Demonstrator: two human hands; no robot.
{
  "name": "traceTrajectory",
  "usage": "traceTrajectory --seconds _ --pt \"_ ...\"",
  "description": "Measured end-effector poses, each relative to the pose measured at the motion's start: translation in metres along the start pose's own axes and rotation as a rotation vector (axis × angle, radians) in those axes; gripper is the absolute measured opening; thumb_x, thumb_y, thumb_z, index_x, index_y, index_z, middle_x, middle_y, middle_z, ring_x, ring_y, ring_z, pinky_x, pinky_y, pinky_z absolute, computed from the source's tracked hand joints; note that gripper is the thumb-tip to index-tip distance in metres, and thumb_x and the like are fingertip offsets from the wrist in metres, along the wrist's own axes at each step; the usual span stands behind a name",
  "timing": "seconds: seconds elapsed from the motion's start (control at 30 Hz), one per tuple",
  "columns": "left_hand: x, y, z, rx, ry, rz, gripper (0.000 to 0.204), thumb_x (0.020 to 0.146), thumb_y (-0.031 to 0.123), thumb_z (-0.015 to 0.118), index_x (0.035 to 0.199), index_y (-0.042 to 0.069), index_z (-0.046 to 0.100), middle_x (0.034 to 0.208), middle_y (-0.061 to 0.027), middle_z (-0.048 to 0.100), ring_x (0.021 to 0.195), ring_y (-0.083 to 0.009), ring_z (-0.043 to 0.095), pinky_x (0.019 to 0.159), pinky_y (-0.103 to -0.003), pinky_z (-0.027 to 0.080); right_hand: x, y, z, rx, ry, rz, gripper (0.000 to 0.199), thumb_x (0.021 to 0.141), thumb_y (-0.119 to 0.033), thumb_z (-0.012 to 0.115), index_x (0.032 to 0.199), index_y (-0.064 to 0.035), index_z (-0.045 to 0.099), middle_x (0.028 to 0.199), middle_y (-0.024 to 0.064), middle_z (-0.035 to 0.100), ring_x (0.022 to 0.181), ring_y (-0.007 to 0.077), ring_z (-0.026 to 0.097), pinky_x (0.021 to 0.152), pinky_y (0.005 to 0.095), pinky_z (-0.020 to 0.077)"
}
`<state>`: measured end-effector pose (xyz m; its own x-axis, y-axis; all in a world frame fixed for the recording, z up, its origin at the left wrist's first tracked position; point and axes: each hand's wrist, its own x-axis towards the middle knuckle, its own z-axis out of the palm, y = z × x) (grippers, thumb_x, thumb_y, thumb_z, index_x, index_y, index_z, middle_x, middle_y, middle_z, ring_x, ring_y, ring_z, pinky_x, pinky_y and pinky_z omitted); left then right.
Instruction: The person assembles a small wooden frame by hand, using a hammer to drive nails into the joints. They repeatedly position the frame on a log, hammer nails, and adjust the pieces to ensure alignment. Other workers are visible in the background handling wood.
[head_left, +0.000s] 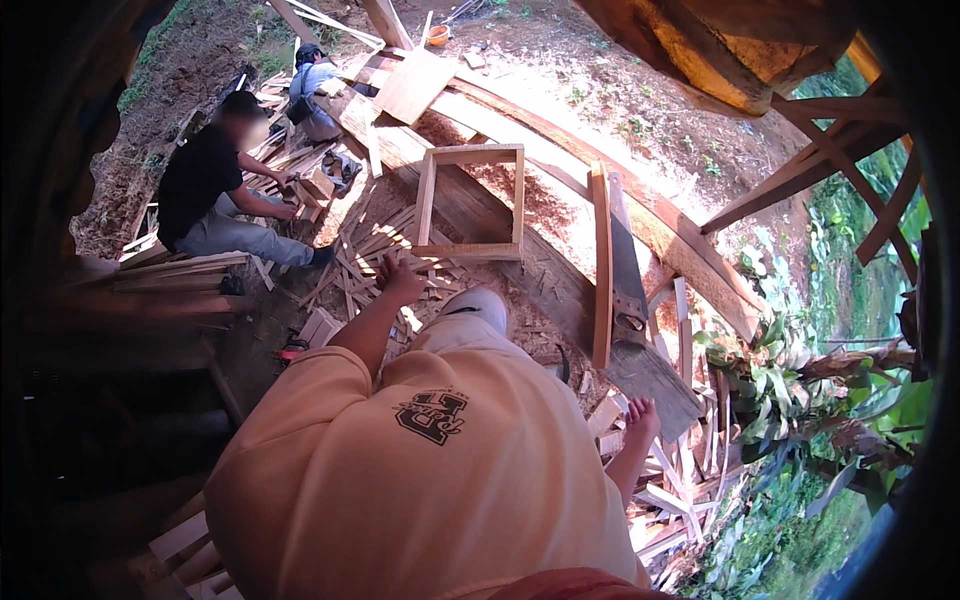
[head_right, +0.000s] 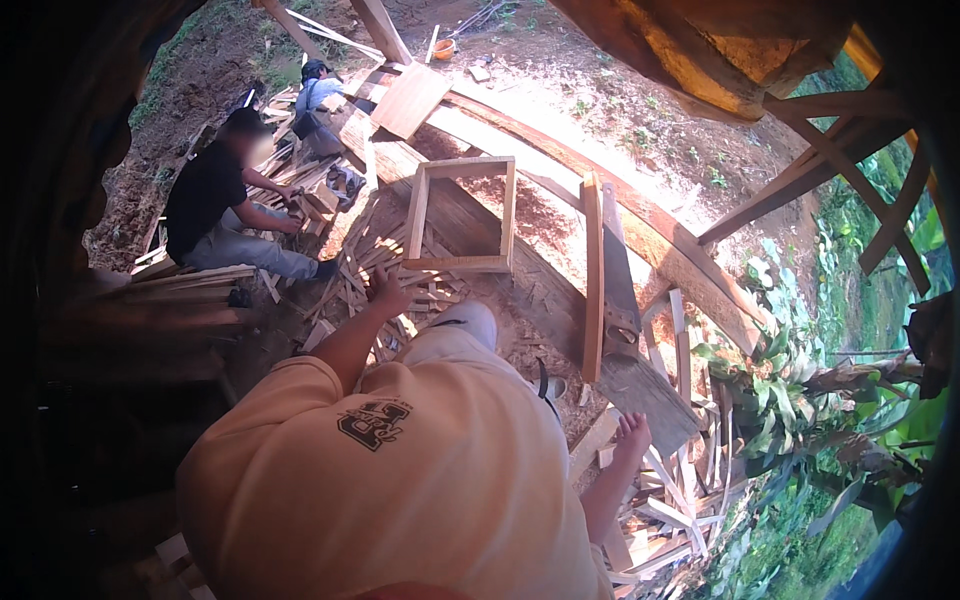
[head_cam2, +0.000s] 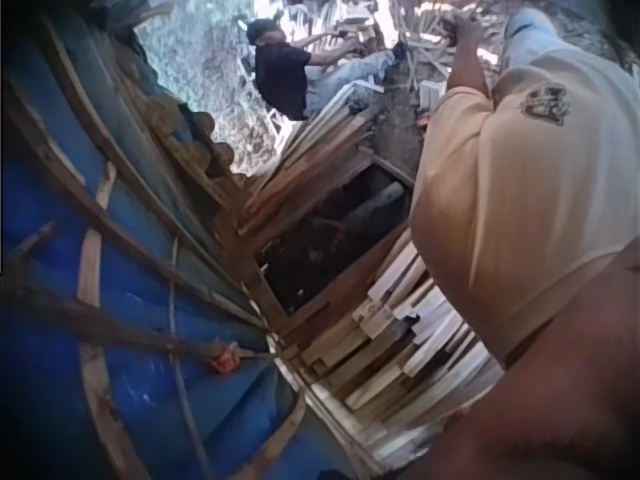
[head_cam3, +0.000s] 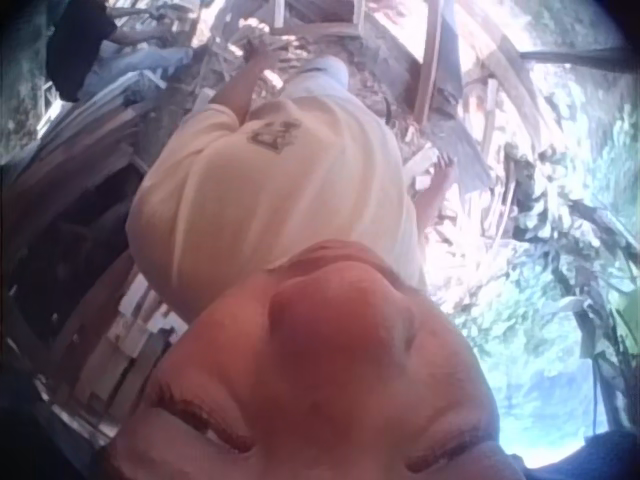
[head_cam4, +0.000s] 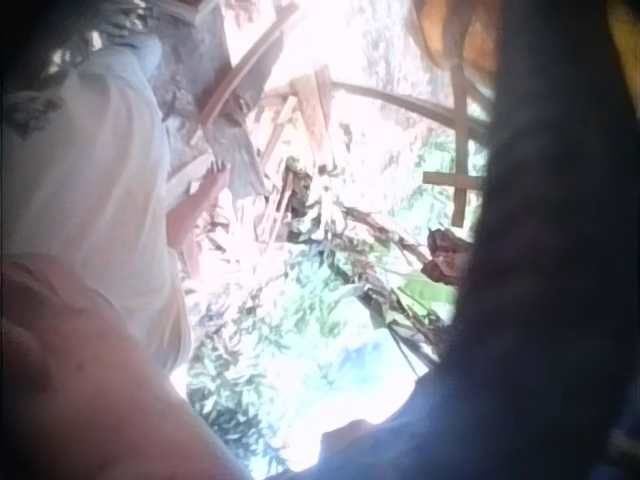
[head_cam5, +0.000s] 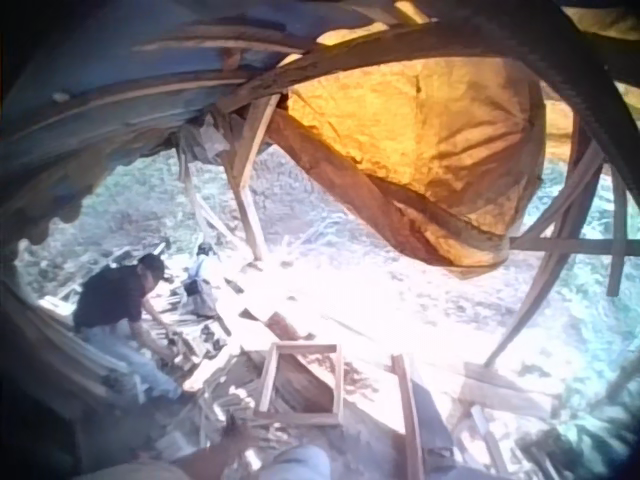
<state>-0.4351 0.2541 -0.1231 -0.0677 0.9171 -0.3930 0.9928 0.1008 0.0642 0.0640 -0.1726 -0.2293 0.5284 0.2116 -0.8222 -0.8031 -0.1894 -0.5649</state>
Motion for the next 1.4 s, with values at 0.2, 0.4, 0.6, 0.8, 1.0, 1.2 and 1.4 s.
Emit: traceTrajectory --seconds 0.2,0.4,0.6,0.8,1.0,1.2,1.4 --pt "0.006 -0.008 -0.002 -0.120 0.154 0.110 0.072 0.080 0.033 0.076 0.142 0.007 0.049 0.158 -0.0203 0.019 0.146 -0.0447 0.020 0.118 -0.060 0.024 0.004 -0.009 0.071 -0.513 -0.045 -0.416 0.032 0.104 -0.030 0.061 0.117 -0.0023 0.066 0.097 0.0074 0.073 0.083 0.0166 0.070 0.068 0.0277 0.0501" --pt "0.076 -0.051 0.027 -0.348 0.327 0.075 0.063 0.077 0.035 0.080 0.128 0.005 0.057 0.147 -0.0213 0.030 0.134 -0.0434 0.033 0.113 -0.057 0.032 -0.021 -0.031 0.188 -0.675 -0.323 -0.600 0.026 0.103 -0.019 0.062 0.116 0.0028 0.068 0.096 0.0104 0.072 0.082 0.0170 0.070 0.073 0.0304 0.0567" --pt "0.170 -0.069 0.048 -0.613 0.307 0.012 0.056 0.077 0.035 0.080 0.116 -0.001 0.061 0.139 -0.0240 0.037 0.130 -0.0409 0.036 0.111 -0.050 0.034 -0.036 -0.017 0.312 -0.843 -0.439 -0.539 0.029 0.103 -0.025 0.064 0.118 -0.0005 0.068 0.095 0.0081 0.073 0.079 0.0134 0.069 0.065 0.0269 0.0509" --pt "0.194 -0.022 0.018 -0.925 0.107 0.045 0.066 0.084 0.045 0.079 0.122 -0.005 0.057 0.116 -0.0223 0.060 0.090 -0.0283 0.068 0.080 -0.040 0.057 -0.042 0.015 0.400 -1.103 -0.481 -0.477 0.035 0.101 -0.029 0.067 0.123 -0.0018 0.067 0.106 0.0104 0.073 0.082 0.0127 0.070 0.064 0.0255 0.0498" --pt "0.210 0.001 -0.013 -0.815 -0.024 -0.014 0.075 0.082 0.049 0.080 0.128 -0.005 0.056 0.109 -0.0224 0.069 0.102 -0.0350 0.069 0.086 -0.044 0.056 -0.045 0.039 0.467 -1.581 -0.362 -0.833 0.049 0.094 -0.038 0.071 0.118 0.0038 0.065 0.110 0.0260 0.071 0.100 0.0403 0.070 0.088 0.0473 0.0538" --pt "0.229 0.005 -0.010 -0.733 -0.071 0.009 0.059 0.080 0.043 0.084 0.111 -0.003 0.064 0.090 -0.0127 0.071 0.084 -0.0254 0.071 0.079 -0.038 0.056 -0.070 0.039 0.508 -1.751 -0.216 -0.646 0.041 0.095 -0.034 0.068 0.111 0.0034 0.063 0.107 0.0293 0.070 0.108 0.0458 0.067 0.092 0.0511 0.0512" --pt "0.238 -0.006 -0.004 -0.896 -0.258 -0.009 0.056 0.080 0.046 0.085 0.104 -0.001 0.066 0.099 -0.0177 0.074 0.093 -0.0308 0.072 0.084 -0.041 0.056 -0.101 0.029 0.519 -1.723 -0.238 -0.618 0.046 0.095 -0.032 0.068 0.124 0.0021 0.063 0.110 0.0288 0.071 0.105 0.0464 0.067 0.091 0.0526 0.0508"
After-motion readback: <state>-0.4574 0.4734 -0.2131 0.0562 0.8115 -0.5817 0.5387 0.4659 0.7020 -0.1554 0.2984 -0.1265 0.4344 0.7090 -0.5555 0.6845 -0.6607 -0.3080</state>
